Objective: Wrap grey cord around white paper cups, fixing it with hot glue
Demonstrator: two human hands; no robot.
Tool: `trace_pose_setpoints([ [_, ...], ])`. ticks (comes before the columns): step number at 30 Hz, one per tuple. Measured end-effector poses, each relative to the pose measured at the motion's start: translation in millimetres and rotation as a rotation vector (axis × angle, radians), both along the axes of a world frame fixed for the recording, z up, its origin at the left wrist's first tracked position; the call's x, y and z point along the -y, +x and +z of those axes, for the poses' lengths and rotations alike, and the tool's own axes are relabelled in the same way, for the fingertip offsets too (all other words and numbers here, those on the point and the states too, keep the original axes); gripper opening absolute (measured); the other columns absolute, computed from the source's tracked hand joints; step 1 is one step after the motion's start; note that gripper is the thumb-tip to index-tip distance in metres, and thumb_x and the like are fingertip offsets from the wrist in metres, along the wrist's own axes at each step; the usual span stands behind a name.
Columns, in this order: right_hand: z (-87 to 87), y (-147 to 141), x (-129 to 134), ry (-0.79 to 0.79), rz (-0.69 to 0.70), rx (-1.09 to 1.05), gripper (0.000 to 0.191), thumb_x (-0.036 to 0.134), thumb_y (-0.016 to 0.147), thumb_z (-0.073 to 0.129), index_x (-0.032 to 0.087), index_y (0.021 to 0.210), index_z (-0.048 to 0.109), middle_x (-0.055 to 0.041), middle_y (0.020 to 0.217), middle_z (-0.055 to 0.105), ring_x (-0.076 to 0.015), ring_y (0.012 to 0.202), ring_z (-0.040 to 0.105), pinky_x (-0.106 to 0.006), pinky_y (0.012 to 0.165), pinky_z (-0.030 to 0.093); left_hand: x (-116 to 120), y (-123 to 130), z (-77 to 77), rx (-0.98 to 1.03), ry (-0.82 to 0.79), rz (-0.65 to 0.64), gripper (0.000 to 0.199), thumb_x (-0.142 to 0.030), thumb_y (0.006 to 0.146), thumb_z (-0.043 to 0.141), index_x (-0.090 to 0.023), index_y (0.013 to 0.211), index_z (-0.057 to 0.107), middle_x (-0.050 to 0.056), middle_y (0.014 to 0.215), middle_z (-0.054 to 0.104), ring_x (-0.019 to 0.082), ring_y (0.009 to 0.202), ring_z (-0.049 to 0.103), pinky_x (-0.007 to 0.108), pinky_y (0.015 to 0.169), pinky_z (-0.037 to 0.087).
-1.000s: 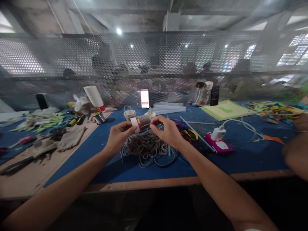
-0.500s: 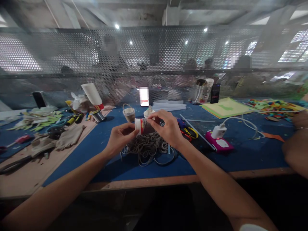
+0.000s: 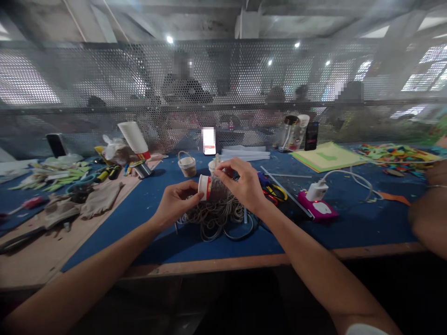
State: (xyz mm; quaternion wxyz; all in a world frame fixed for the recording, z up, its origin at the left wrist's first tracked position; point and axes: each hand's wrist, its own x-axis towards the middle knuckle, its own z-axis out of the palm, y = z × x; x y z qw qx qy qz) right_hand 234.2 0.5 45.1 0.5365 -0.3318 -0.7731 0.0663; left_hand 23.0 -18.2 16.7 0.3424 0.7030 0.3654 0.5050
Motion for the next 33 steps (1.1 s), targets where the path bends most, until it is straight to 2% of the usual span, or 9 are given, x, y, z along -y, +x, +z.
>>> trace_pose_setpoints([
  [12,-2.3,1.3,-5.1,-0.014,-0.003,0.009,0.009,0.032,0.093,0.06,0.025,0.09,0.065,0.0,0.082,0.064,-0.0147,0.074,0.057,-0.032,0.077,0.046,0.7,-2.4,0.9,-0.009,-0.037,-0.089,0.012,-0.027,0.08,0.069,-0.015,0.08,0.072,0.004,0.076,0.065,0.015,0.069,0.056,0.025,0.066,0.045],
  [18,-2.9,2.5,-7.2,-0.045,-0.005,0.015,0.01,0.033,0.092,0.06,0.024,0.089,0.065,-0.0006,0.084,0.065,-0.0151,0.074,0.057,-0.032,0.076,0.048,1.3,-1.4,2.6,0.014,-0.035,-0.089,0.014,-0.029,0.077,0.072,-0.015,0.077,0.072,0.004,0.074,0.065,0.015,0.068,0.056,0.026,0.065,0.044],
  [25,-4.2,3.4,-9.2,-0.074,0.009,0.002,0.01,0.032,0.092,0.06,0.024,0.089,0.065,-0.0006,0.084,0.065,-0.0151,0.075,0.058,-0.031,0.076,0.047,-0.9,-4.2,0.7,0.006,-0.022,-0.132,0.011,-0.026,0.081,0.069,-0.016,0.08,0.071,0.004,0.076,0.065,0.015,0.07,0.056,0.026,0.068,0.045],
  [33,-5.6,3.5,-10.4,-0.097,0.008,-0.007,0.011,0.034,0.091,0.061,0.024,0.089,0.065,-0.0008,0.084,0.066,-0.0155,0.075,0.058,-0.031,0.076,0.048,-3.0,-5.3,-0.9,0.028,-0.042,-0.147,0.012,-0.027,0.079,0.071,-0.015,0.079,0.071,0.004,0.076,0.064,0.015,0.071,0.056,0.025,0.069,0.045],
])
